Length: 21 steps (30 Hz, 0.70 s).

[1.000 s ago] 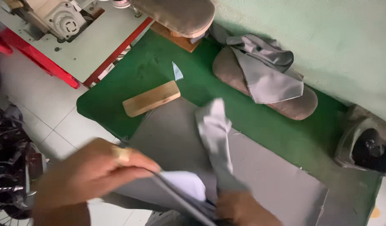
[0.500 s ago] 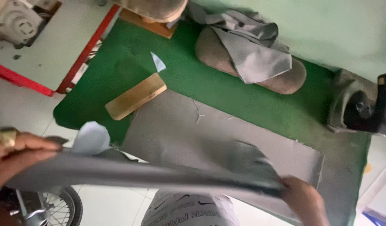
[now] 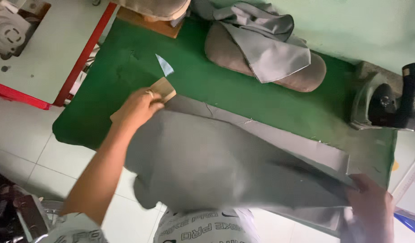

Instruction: The person irons a gray garment on a green workbench using a steam iron and a wooden block. They repeatedly smooth the fabric, reposition the garment, and press seams with the iron and block to flatten the material.

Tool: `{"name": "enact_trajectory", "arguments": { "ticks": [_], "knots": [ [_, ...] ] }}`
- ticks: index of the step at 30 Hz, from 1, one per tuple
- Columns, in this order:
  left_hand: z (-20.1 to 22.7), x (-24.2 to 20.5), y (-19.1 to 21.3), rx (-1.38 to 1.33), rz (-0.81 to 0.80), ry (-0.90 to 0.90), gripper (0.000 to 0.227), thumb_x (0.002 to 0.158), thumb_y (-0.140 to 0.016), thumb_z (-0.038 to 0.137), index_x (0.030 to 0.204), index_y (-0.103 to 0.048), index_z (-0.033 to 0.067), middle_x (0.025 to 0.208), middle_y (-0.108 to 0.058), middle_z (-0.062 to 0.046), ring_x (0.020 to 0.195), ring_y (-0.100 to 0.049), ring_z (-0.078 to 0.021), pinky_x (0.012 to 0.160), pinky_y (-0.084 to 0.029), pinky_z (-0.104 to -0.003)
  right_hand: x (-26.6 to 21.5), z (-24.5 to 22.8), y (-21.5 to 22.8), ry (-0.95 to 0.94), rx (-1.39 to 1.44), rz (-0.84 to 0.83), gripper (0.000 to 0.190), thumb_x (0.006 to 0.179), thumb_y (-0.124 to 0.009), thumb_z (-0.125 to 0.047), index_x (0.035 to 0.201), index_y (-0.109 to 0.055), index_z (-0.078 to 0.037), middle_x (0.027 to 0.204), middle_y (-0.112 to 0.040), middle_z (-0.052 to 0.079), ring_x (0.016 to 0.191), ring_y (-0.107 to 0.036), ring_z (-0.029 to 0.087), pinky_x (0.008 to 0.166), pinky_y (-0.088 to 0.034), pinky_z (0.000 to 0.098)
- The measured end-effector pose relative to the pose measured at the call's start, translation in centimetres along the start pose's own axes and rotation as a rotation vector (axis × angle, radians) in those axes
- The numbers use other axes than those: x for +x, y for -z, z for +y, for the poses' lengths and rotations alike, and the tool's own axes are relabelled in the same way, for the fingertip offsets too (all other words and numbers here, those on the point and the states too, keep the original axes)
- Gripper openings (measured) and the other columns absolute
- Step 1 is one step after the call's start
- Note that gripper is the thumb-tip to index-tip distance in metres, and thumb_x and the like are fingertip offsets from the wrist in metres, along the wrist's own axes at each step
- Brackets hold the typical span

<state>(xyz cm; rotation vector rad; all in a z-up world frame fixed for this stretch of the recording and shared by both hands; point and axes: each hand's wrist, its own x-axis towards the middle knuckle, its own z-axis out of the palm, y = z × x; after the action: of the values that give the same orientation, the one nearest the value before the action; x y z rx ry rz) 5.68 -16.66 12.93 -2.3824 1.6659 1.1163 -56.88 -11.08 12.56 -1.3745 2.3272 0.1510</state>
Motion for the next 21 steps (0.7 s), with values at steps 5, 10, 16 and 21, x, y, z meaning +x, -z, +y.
{"name": "enact_trajectory", "arguments": {
  "ticks": [5,10,16,21],
  "knots": [
    [-5.7,6.5,-5.7,0.366,0.349,-0.097,0.095,0.076,-0.085,0.044,0.153,-0.035,0.0176,0.135,-0.047,-0.018,0.136,-0.042,-0.0417,0.099,-0.038,-0.070,2.5,4.1,-4.2,0.042,-0.018,-0.016,0.036,0.087,-0.067,-0.041,0.118,-0.079,-0.025,0.111,-0.082,0.004,0.109,-0.073,0.027,0.093,-0.049,0.0384],
    [-3.3,11.0,-4.0,0.306,0.498,-0.164,0.070,0.093,-0.072,0.028,0.155,-0.041,0.0191,0.144,-0.049,-0.018,0.133,-0.041,-0.0457,0.097,-0.033,-0.076,3.4,4.4,-3.3,0.003,0.160,0.070,0.044,0.082,-0.064,-0.020,0.124,-0.078,-0.016,0.120,-0.077,0.010,0.116,-0.065,0.030,0.099,-0.044,0.0408],
    [2.5,9.3,-5.3,0.344,0.443,-0.355,0.046,0.083,-0.079,0.027,0.126,-0.068,0.0147,0.134,-0.056,-0.016,0.121,-0.053,-0.0401,0.086,-0.049,-0.058,-0.9,0.8,1.4,0.062,0.287,0.280,0.054,0.077,-0.082,-0.027,0.124,-0.077,-0.002,0.115,-0.073,0.016,0.107,-0.063,0.029,0.095,-0.042,0.0376],
    [-0.7,7.3,-10.2,0.148,0.033,-0.302,0.073,0.076,-0.086,0.044,0.136,-0.062,0.0108,0.135,-0.062,-0.013,0.128,-0.055,-0.0324,0.105,-0.044,-0.047,-2.9,0.1,3.2,-0.066,0.284,0.284,0.056,0.070,-0.085,-0.032,0.117,-0.080,-0.003,0.113,-0.066,0.016,0.101,-0.063,0.033,0.085,-0.045,0.0388]
  ]
}}
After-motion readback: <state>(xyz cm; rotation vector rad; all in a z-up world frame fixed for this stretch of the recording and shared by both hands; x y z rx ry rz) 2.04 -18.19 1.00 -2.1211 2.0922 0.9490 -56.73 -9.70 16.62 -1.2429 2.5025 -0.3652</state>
